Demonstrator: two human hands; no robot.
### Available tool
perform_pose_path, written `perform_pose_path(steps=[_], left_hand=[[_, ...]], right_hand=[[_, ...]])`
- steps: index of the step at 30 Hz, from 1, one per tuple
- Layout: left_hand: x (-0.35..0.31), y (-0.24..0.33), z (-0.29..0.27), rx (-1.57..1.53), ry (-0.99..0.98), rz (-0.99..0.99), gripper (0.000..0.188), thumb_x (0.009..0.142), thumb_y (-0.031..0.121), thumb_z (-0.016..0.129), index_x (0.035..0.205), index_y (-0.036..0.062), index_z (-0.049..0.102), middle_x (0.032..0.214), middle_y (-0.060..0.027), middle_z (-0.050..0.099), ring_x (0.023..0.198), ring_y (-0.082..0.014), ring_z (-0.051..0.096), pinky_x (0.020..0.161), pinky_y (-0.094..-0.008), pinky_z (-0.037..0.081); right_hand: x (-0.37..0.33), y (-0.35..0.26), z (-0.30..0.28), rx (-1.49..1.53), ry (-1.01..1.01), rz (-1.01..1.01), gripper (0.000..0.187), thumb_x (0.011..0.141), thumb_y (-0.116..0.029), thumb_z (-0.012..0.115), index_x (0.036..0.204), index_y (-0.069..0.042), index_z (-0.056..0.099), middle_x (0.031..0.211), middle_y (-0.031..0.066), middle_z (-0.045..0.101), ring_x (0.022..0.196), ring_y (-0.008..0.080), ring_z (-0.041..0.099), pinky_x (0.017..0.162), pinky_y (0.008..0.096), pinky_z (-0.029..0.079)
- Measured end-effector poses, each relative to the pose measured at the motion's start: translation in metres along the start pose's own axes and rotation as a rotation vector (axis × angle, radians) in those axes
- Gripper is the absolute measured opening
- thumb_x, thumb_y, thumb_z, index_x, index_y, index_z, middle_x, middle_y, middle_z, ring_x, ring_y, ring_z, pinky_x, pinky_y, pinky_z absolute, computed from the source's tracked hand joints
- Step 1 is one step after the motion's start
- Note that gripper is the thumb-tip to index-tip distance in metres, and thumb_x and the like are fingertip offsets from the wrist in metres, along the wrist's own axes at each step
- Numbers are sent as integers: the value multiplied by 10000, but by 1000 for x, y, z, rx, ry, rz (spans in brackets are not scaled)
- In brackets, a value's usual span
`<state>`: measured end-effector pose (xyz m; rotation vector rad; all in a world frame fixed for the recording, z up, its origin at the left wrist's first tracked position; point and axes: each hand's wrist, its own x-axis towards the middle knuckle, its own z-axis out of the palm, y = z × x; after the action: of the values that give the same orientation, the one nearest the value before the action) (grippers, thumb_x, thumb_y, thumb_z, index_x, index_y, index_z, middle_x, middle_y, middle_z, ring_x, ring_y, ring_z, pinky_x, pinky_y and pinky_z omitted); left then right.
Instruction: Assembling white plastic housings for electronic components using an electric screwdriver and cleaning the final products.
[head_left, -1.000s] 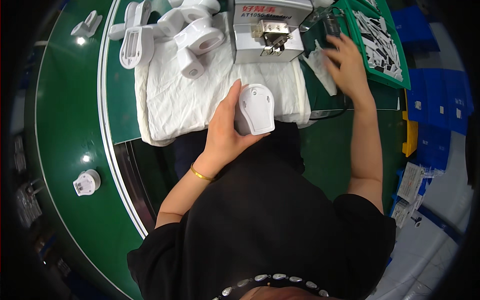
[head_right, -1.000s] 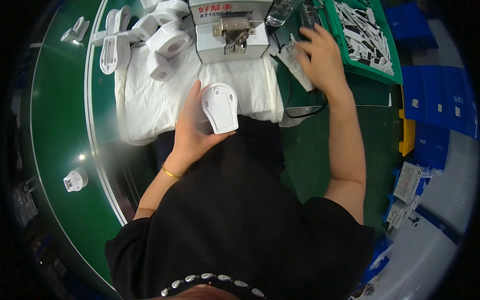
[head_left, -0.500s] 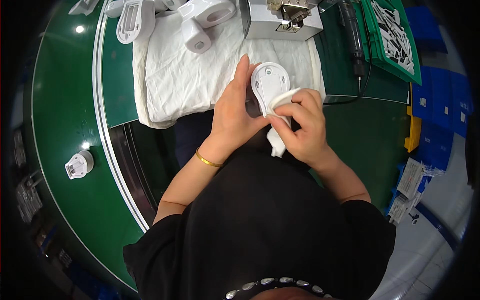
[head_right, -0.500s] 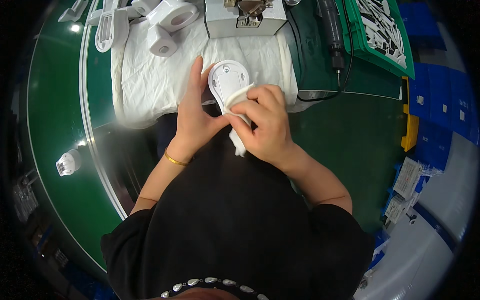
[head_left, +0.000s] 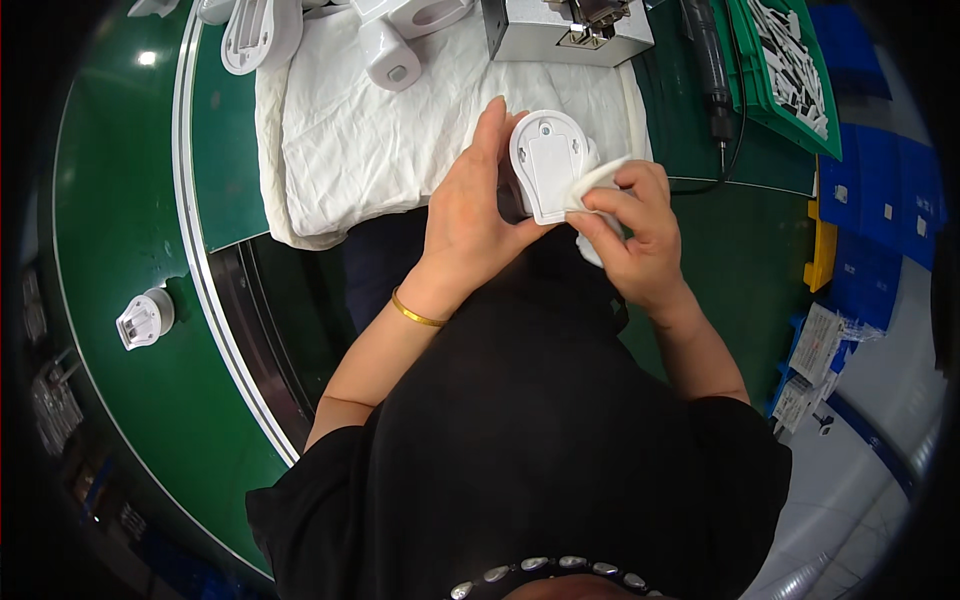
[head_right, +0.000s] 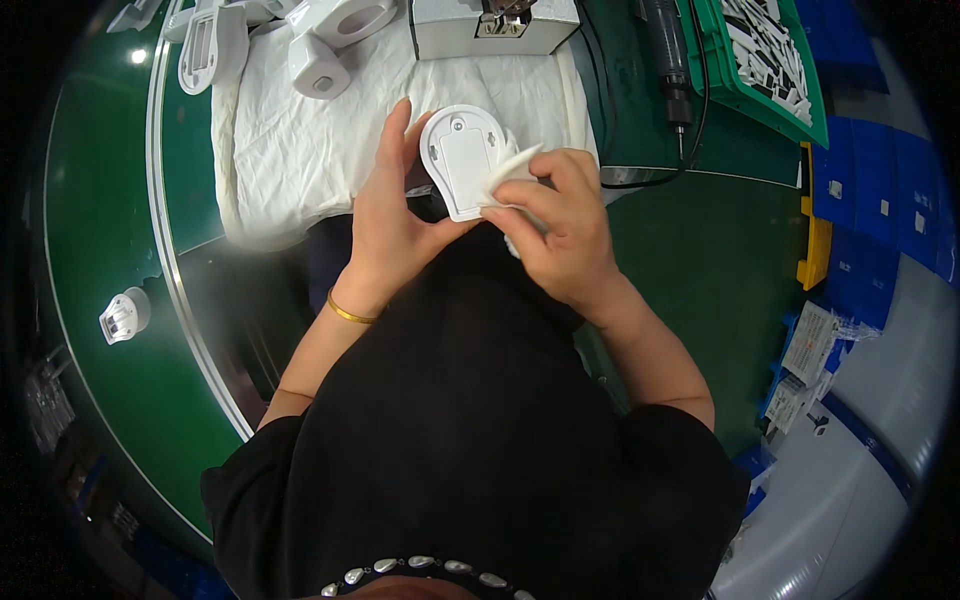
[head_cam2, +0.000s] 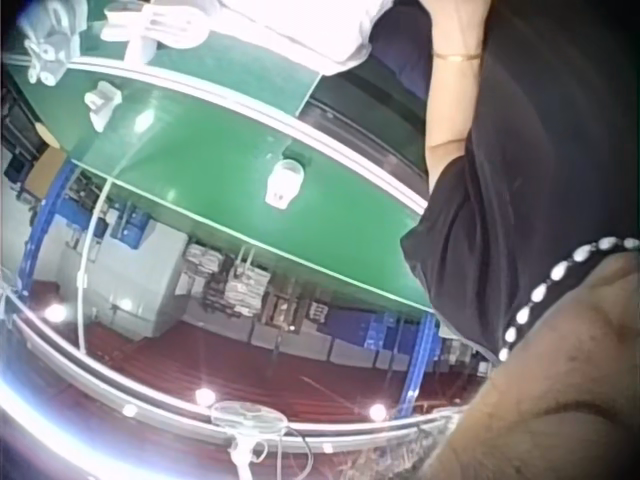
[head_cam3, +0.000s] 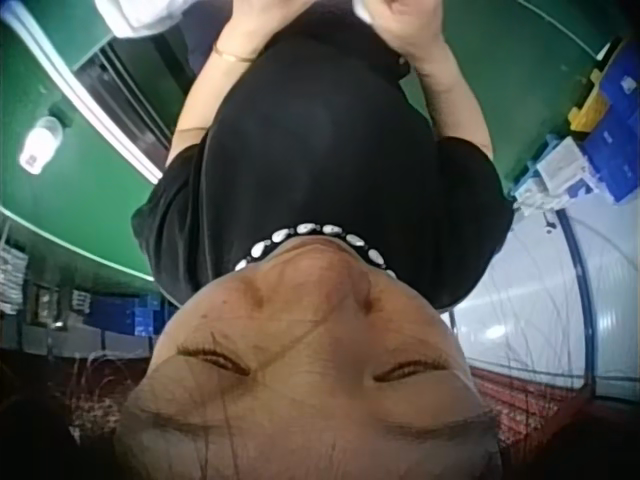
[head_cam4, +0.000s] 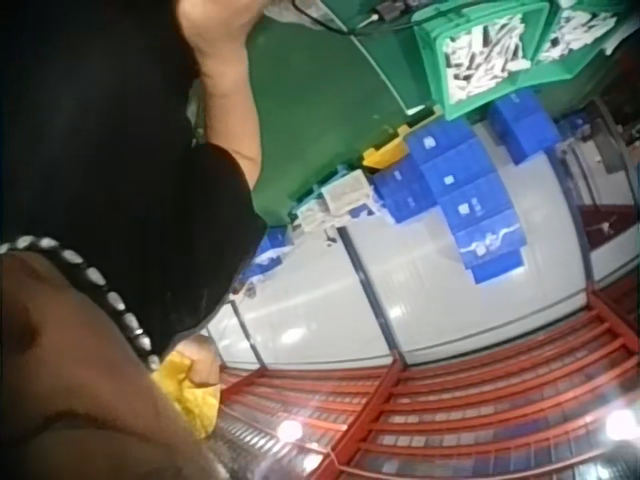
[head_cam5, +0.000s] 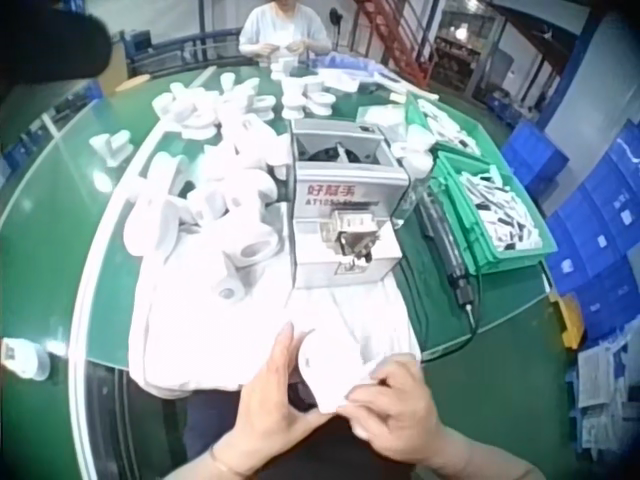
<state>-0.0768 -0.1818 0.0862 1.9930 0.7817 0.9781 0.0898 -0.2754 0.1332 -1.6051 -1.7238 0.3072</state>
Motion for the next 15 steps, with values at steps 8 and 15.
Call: perform_pose_path(steps=[8,15], left_hand=[[0,11,-1,-15,1,5,1110,602,171,904,1482,-53,264,1313,-147,597,1100,-312,613,897,-373,527],[-1,7,0,-4,38,26,1104,603,185,908,1478,-47,276,1303,-152,604,1089,-313,620,892,-372,530]], right_hand=[[-16,-11,18,231,102,220,166,819,-10,763,946,-16,656,1007,32,472,843,101,515,737,233,437],[-16,5,10,545,67,280,131,858,26,712,965,12,637,1173,105,514,1016,150,563,840,234,463]])
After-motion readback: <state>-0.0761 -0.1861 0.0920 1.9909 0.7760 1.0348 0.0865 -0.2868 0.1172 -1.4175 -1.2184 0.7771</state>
